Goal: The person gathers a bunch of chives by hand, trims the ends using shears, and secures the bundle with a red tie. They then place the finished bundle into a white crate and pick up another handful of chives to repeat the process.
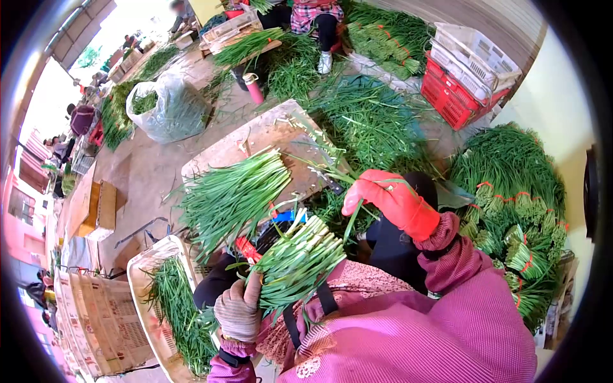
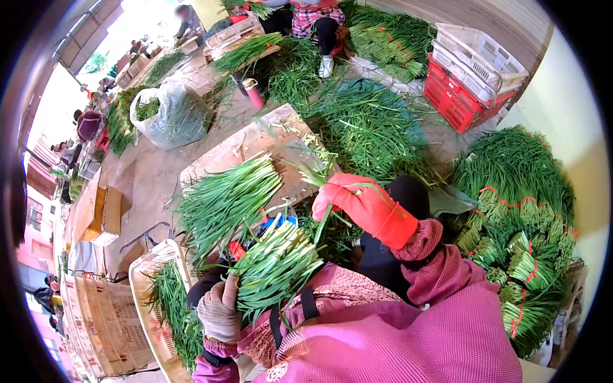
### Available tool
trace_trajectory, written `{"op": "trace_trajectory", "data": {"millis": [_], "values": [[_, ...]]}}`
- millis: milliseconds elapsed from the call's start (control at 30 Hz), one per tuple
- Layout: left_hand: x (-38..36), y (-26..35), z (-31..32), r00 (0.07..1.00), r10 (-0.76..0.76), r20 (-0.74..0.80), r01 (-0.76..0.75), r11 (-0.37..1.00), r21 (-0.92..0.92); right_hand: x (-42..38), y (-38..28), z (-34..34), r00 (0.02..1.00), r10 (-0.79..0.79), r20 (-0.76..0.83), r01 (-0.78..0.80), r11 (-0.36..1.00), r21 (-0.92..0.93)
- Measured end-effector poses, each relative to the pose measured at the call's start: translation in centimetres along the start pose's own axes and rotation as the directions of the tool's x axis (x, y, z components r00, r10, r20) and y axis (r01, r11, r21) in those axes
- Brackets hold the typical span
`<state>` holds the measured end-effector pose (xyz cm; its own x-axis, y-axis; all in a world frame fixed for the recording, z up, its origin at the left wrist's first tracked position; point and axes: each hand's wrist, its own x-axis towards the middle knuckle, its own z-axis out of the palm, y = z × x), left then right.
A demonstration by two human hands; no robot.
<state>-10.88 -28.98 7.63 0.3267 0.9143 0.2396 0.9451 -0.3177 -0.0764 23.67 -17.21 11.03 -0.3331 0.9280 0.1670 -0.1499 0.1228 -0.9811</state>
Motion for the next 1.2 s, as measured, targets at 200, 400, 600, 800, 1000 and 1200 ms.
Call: {"op": "trace_trajectory", "data": {"millis": [200, 400, 600, 800, 1000, 1200], "values": [[0.2, -0.2, 0.0, 0.997, 0.077, 0.003, -0.077, 0.997, 0.003, -0.1, -1.8, 2.3, 0.992, 0.053, 0.110, 0.013, 0.850, -0.527], [0.8, 0.0, -0.5, 0.990, 0.141, 0.005, -0.141, 0.990, -0.003, 0.5, -0.8, 5.0, 0.874, -0.178, 0.453, 0.486, 0.317, -0.814], [1.4, 0.1, -0.6, 0.985, 0.171, 0.012, -0.170, 0.985, -0.015, 0.2, 4.1, 6.4, 0.912, -0.090, 0.400, 0.378, 0.565, -0.733], [1.1, -1.0, 0.5, 0.978, 0.193, -0.086, -0.196, 0.980, -0.028, 0.9, 4.6, 5.4, 0.925, 0.097, 0.367, 0.069, 0.908, -0.413], [0.1, -2.8, 1.0, 0.986, 0.111, -0.126, -0.114, 0.993, -0.023, 1.2, -1.0, -0.6, 0.886, 0.273, 0.375, -0.367, 0.907, 0.206], [0.9, -2.7, 0.6, 0.988, 0.116, -0.103, -0.117, 0.993, 0.000, 1.3, -0.6, 1.8, 0.984, 0.126, 0.125, -0.080, 0.944, -0.321]]}}
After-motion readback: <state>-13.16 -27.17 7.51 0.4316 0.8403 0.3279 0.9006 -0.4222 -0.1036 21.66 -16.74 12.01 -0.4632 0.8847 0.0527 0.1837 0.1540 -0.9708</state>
